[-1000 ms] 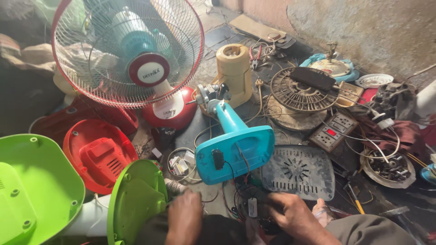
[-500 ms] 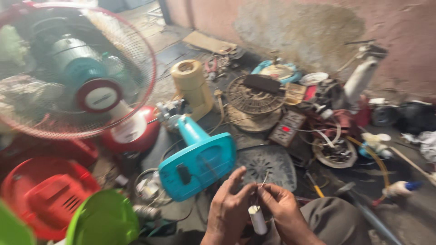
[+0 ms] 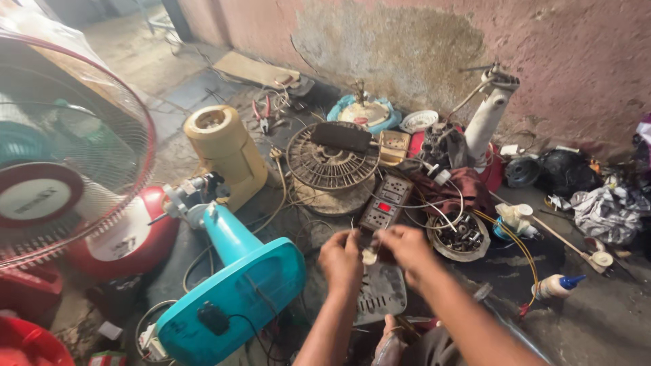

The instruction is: The person sits on the floor repairing an electric fan. They handle wires and a small component inside the fan's teal base, connect parts, plug a cord into a power strip and operate its switch to test the fan, then continue adjusting the wiring and fitting a component into the fan base.

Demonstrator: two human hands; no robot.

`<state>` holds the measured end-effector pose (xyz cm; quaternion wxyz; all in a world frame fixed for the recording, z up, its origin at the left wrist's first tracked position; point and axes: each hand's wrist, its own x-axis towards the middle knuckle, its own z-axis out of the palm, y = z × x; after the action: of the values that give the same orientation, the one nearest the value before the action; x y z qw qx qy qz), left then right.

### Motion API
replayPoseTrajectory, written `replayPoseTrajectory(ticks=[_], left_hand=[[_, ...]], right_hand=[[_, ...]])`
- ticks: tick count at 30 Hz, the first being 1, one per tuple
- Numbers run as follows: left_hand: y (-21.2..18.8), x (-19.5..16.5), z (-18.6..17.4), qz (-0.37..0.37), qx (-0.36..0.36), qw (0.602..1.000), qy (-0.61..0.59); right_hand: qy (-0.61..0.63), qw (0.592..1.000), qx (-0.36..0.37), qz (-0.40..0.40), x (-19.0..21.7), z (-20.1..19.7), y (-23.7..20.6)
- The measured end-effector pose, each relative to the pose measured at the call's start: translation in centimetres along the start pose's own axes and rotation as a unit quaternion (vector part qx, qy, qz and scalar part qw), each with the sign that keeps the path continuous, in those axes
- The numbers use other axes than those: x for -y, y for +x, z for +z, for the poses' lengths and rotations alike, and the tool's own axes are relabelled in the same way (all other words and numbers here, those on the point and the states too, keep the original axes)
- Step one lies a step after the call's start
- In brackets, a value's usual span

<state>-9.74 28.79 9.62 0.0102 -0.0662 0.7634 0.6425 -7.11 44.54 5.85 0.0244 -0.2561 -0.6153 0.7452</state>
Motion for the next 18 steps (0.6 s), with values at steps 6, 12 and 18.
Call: replayPoseTrajectory(ticks=[6,12,18], left_hand=[[7.3,6.7,9.2,-0.04,0.018,0.995,0.089],[10.9,10.4,14.8,-0.021,0.002,0.999,0.04],[12.3,11.0,15.0,-0.022,0.013,0.996,0.08]], right_hand=[[-0.041,0.992,-0.113,0.025,-0.9,-6.3,11.7],[-0.419,0.844,-0.255,-0.219,-3.6,-6.2,16.6],[-0.435,0.854,-0.217,-0.184,-2.1,-4.0,16.9]])
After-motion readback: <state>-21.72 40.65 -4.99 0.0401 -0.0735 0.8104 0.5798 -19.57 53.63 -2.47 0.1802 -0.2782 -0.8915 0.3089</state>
